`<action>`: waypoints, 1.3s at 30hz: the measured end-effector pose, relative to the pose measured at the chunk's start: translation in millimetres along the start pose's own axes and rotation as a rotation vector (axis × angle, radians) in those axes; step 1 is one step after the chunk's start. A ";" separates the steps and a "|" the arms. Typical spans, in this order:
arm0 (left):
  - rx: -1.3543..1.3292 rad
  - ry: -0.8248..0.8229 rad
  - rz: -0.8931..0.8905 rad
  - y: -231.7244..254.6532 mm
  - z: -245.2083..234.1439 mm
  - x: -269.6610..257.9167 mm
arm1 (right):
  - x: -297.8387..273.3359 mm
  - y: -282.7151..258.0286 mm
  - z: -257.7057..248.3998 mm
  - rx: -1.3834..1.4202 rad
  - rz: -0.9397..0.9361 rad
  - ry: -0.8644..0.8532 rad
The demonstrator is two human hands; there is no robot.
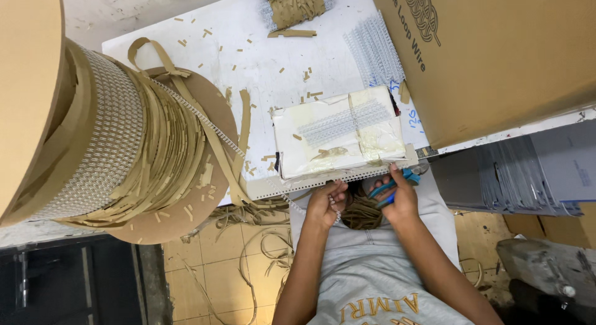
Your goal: The person repeatedly cuts a white coiled wire into short segments using blue-handled pliers. The wire is pulled from a large spool, measured by hand, and cut over a white surface. Cut pieces fall onto the surface and floor.
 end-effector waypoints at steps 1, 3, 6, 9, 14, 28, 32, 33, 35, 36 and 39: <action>-0.001 0.003 -0.003 4.5 7.6 -10.7 | 2.6 0.0 -1.0 -0.001 0.003 0.003; -0.023 -0.007 0.017 14.3 22.4 -31.7 | 7.9 1.5 -3.5 0.007 0.029 0.002; 0.065 0.042 0.061 6.4 18.6 -26.3 | 5.2 -5.3 -8.5 -0.048 -0.004 0.041; 0.139 0.071 0.106 17.1 31.2 -67.7 | -23.8 -22.4 -6.2 -0.154 -0.115 0.145; 0.202 0.035 0.409 53.3 74.4 -144.8 | -94.9 -60.6 41.1 -0.169 -0.295 0.041; 0.174 -0.003 0.603 112.6 102.8 -168.9 | -129.7 -75.9 103.7 -0.191 -0.178 -0.396; 0.291 -0.158 0.579 65.9 86.1 -138.9 | -135.1 -66.0 74.0 -0.451 -0.282 -0.418; 0.394 -0.227 0.526 55.1 69.3 -122.9 | -135.4 -53.2 68.1 -0.589 -0.249 -0.454; 0.726 -0.100 0.545 65.4 85.0 -176.0 | -93.5 -8.7 27.4 -0.752 -0.187 -0.521; 1.072 -0.036 0.460 65.5 99.6 -196.3 | -73.8 5.3 1.7 -0.895 -0.187 -0.502; 0.938 -0.165 0.428 66.7 81.3 -209.2 | -61.1 18.8 21.4 -1.416 -0.022 -0.398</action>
Point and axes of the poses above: each hand's wrist, its own x-axis towards the middle knuckle, its own z-axis out of the palm, y = z × x, the point moved 2 cm from there along x, towards the middle knuckle, and after that the axes turned 6 degrees about y, right-handed, at the moved point
